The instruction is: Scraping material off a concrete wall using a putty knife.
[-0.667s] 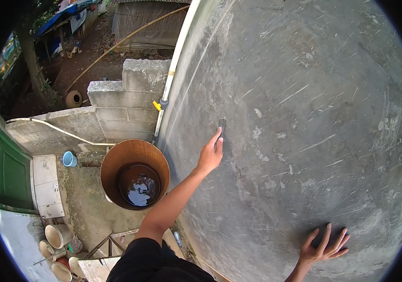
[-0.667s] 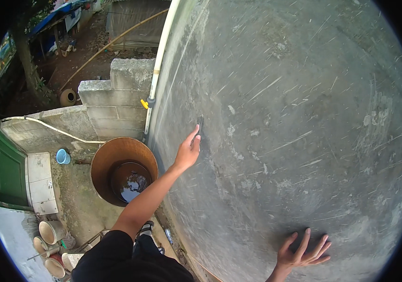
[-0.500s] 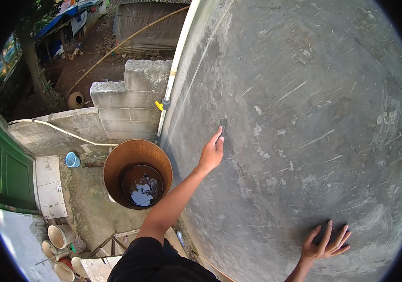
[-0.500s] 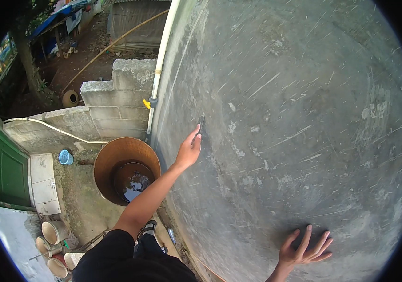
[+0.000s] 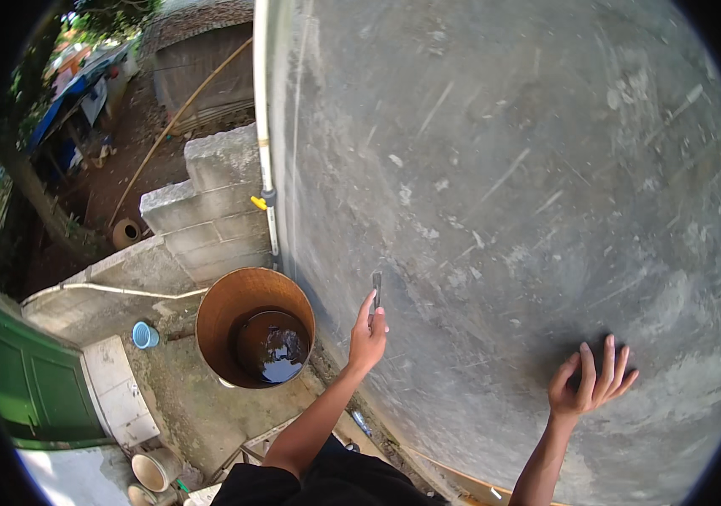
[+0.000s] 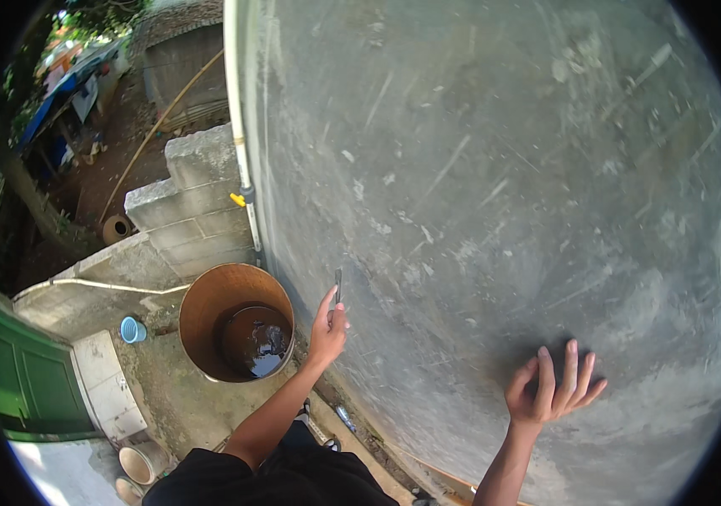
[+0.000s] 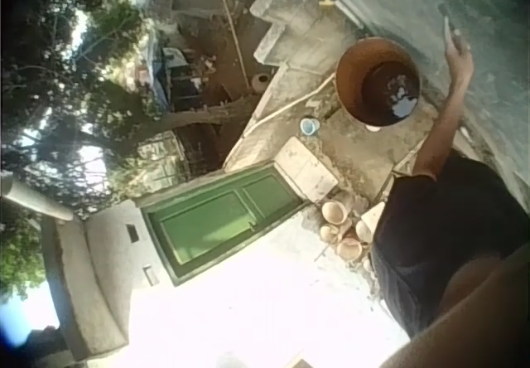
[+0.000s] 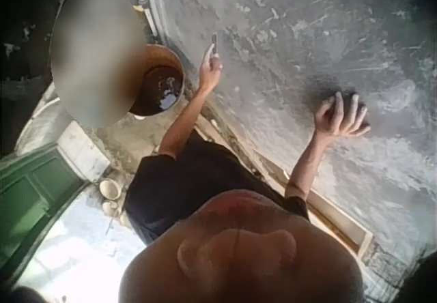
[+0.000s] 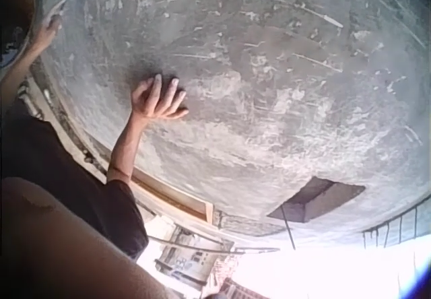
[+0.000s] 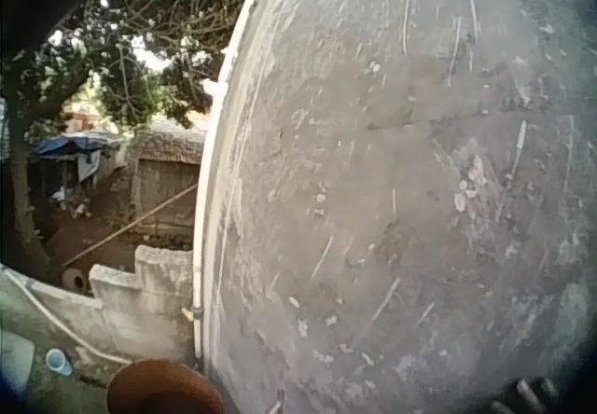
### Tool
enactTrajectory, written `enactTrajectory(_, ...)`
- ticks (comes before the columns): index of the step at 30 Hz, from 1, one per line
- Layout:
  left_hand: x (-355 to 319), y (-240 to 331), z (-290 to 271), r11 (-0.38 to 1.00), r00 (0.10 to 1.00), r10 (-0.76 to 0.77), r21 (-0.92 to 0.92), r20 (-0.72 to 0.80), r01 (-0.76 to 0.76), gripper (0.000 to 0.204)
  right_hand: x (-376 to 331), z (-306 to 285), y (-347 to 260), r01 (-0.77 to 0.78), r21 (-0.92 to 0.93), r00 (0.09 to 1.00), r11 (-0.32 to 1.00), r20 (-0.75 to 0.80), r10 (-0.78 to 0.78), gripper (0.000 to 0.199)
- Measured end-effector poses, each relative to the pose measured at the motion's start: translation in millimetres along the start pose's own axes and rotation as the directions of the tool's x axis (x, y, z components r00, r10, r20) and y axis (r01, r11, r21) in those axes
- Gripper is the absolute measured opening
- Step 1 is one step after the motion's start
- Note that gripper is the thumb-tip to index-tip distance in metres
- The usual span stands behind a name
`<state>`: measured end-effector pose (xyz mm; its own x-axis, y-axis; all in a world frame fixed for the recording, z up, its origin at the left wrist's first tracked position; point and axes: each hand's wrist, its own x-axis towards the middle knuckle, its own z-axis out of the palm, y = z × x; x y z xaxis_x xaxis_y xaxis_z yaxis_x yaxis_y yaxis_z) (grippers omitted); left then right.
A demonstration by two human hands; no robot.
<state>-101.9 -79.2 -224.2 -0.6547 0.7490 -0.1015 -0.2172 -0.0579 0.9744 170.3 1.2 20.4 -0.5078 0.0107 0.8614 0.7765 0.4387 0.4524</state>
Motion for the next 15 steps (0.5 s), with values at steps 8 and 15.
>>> enactTrajectory(8,-84,50,55,0.99,0.977,0.06,-0.136,0.207,-0.032,0.049,7,-1,0,-0.096,0.352,0.995,0.931,0.015,0.097,0.015)
enactTrajectory(15,-135,106,107,0.927,0.724,0.338,-0.347,0.601,-0.145,0.022,-44,-60,-12,-0.574,0.734,0.819,0.362,0.518,0.248,0.026)
